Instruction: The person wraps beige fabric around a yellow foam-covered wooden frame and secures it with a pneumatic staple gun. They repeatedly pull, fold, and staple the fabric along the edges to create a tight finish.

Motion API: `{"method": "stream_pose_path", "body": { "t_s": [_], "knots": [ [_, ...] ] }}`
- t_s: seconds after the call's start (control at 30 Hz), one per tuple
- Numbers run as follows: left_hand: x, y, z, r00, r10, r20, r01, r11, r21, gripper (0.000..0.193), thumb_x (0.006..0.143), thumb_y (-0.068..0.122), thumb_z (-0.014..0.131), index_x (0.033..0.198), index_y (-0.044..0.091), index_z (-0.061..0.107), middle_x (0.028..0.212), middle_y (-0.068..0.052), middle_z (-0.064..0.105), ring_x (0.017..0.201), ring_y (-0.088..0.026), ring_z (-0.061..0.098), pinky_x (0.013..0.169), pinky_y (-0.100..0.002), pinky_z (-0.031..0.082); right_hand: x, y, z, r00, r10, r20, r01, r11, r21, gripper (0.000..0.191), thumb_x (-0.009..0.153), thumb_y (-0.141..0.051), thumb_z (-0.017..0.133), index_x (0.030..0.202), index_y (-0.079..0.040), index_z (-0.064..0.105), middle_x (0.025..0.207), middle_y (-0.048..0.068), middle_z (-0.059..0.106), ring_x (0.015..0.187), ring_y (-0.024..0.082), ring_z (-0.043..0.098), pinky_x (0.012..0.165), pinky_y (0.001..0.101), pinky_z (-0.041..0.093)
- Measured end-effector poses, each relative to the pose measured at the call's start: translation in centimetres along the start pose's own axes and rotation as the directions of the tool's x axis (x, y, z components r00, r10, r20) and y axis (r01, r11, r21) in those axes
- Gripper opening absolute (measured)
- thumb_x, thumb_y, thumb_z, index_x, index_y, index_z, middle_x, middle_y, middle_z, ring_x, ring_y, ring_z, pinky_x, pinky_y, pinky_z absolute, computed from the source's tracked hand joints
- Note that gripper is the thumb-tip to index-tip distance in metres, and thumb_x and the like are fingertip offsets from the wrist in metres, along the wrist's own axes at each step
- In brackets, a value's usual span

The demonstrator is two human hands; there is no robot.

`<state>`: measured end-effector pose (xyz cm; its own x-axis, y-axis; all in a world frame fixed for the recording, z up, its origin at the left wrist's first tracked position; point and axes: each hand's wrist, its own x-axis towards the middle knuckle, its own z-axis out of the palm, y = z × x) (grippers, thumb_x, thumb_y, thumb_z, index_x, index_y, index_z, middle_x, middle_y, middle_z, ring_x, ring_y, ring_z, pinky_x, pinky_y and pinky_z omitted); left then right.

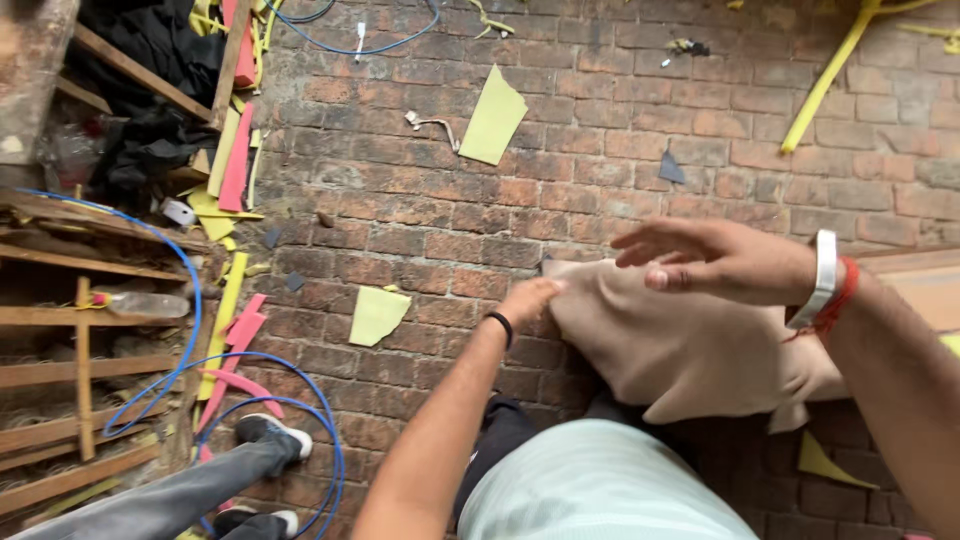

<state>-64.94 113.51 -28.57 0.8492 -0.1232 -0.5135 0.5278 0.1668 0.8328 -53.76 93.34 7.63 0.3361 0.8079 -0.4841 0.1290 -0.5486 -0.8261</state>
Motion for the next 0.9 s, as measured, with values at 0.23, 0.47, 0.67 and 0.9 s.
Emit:
{"method": "stream_pose_path", "body": {
  "t_s": [0.23, 0.47, 0.67, 0.9],
  "knots": [
    [-8.5, 5.7, -16.9, 0.957, -0.135, -0.258, 0.115, 0.989, -0.092, 0.031, 0.096, 0.046, 0.065, 0.113, 0.021, 0.072, 0.094, 0.008, 0.068, 0.081, -0.008, 0.058, 0.069, -0.031, 0.046, 7.2, -5.7, 6.7, 0.980, -0.046, -0.194, 0.001, 0.975, -0.223, 0.067, 0.083, -0.045, 0.070, 0.140, -0.012, 0.056, 0.140, 0.008, 0.064, 0.132, 0.022, 0.058, 0.106, 0.0405, 0.049],
    [-8.6, 7.9, -26.1, 0.938, -0.136, -0.319, 0.074, 0.977, -0.201, 0.030, 0.097, 0.045, 0.061, 0.112, 0.023, 0.075, 0.093, 0.008, 0.069, 0.082, -0.010, 0.061, 0.071, -0.032, 0.050, 17.7, -4.5, 6.7, 0.984, -0.071, -0.164, 0.096, 0.984, 0.150, 0.056, 0.088, -0.031, 0.071, 0.137, -0.006, 0.059, 0.136, 0.009, 0.068, 0.129, 0.021, 0.062, 0.108, 0.0375, 0.048],
    [-7.1, 11.5, -39.6, 0.889, -0.160, -0.429, 0.082, 0.977, -0.195, 0.034, 0.098, 0.046, 0.058, 0.114, 0.020, 0.074, 0.094, 0.008, 0.070, 0.083, -0.009, 0.061, 0.072, -0.032, 0.048, 34.5, -3.9, 4.6, 0.992, -0.024, -0.125, 0.074, 0.908, 0.413, 0.048, 0.089, -0.021, 0.072, 0.132, -0.002, 0.064, 0.129, 0.011, 0.071, 0.123, 0.020, 0.065, 0.105, 0.0359, 0.052],
    [-5.4, 22.7, -57.3, 0.785, -0.173, -0.595, -0.034, 0.947, -0.321, 0.037, 0.099, 0.043, 0.057, 0.116, 0.014, 0.071, 0.093, 0.003, 0.067, 0.083, -0.013, 0.063, 0.073, -0.033, 0.050, 54.4, -13.8, -3.4, 0.994, -0.061, -0.091, 0.092, 0.915, 0.393, 0.045, 0.092, -0.024, 0.069, 0.132, -0.004, 0.064, 0.126, 0.008, 0.073, 0.114, 0.017, 0.067, 0.096, 0.0327, 0.052]
  ]
}}
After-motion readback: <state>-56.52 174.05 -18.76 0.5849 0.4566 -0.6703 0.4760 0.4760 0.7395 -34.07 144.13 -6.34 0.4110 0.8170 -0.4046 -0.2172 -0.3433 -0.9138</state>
